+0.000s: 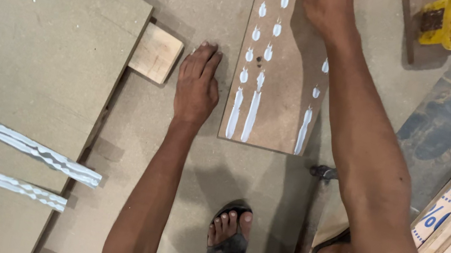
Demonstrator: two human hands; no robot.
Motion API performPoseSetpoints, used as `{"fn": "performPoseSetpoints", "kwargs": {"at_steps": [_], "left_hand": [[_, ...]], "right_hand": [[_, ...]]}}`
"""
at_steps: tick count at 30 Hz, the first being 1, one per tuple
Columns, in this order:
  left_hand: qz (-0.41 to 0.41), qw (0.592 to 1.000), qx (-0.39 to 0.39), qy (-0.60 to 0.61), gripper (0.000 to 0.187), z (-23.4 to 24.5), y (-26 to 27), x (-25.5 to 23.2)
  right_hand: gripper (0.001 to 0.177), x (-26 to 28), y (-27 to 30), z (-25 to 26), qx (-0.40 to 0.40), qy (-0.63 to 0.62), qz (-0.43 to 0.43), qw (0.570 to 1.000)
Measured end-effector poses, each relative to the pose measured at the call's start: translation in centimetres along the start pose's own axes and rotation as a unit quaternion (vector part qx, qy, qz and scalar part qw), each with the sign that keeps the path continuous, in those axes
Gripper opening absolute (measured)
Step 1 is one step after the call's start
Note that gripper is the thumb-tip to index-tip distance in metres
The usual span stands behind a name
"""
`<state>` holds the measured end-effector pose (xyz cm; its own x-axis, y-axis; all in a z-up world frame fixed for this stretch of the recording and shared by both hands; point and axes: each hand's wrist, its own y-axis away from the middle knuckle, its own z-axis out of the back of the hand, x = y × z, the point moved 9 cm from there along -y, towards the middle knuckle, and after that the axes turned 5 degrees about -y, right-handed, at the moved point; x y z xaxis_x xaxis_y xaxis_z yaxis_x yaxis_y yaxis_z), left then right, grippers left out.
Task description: The person applies white glue from a container onto several thin wooden strips and a small rectangular wooden panel, spreading the glue with their fingers across the surfaces while working on the workshop floor.
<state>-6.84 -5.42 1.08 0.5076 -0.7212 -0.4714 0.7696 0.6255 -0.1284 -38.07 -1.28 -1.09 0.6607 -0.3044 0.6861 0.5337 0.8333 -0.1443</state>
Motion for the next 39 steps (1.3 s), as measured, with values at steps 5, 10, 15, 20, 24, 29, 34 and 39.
{"fn": "performPoseSetpoints", "kwargs": {"at_steps": [5, 10, 15, 20, 24, 29, 34, 39], "left_hand": [[0.005, 1.0, 0.012, -0.002, 0.053, -0.5, 0.0, 0.4], [-0.001, 1.0, 0.005, 0.0, 0.053, -0.4, 0.3, 0.4], [-0.011, 1.0, -0.001, -0.005, 0.052, -0.2, 0.4, 0.2], [-0.016, 1.0, -0.011, 0.0, 0.052, -0.2, 0.5, 0.1], [-0.014, 1.0, -0.013, 0.002, 0.051, -0.3, 0.9, 0.1], [-0.016, 1.0, -0.006, -0.006, 0.053, -0.5, 0.9, 0.1], [-0.012, 1.0, 0.004, -0.009, 0.054, -0.9, 1.6, 0.2], [-0.018, 1.0, 0.0, 0.0, 0.054, -1.1, 2.1, 0.1]], "right_hand": [[0.017, 2.2, 1.8, 0.2, 0.018, 0.031, -0.036, 0.999], [0.049, 7.5, 6.1, 1.3, -0.015, 0.058, 0.096, 0.994], [0.065, 8.1, 10.2, 0.0, 0.037, 0.108, 0.005, 0.993], [0.069, 9.5, 15.0, -1.6, 0.085, 0.166, -0.01, 0.982], [0.073, 11.2, 18.3, -2.2, 0.109, 0.185, -0.031, 0.976], [0.072, 13.5, 22.0, -2.0, 0.12, 0.203, -0.042, 0.971], [0.077, 16.0, 26.4, -2.1, 0.139, 0.249, 0.008, 0.958], [0.088, 17.6, 29.3, -2.8, 0.215, 0.388, 0.039, 0.895]]}}
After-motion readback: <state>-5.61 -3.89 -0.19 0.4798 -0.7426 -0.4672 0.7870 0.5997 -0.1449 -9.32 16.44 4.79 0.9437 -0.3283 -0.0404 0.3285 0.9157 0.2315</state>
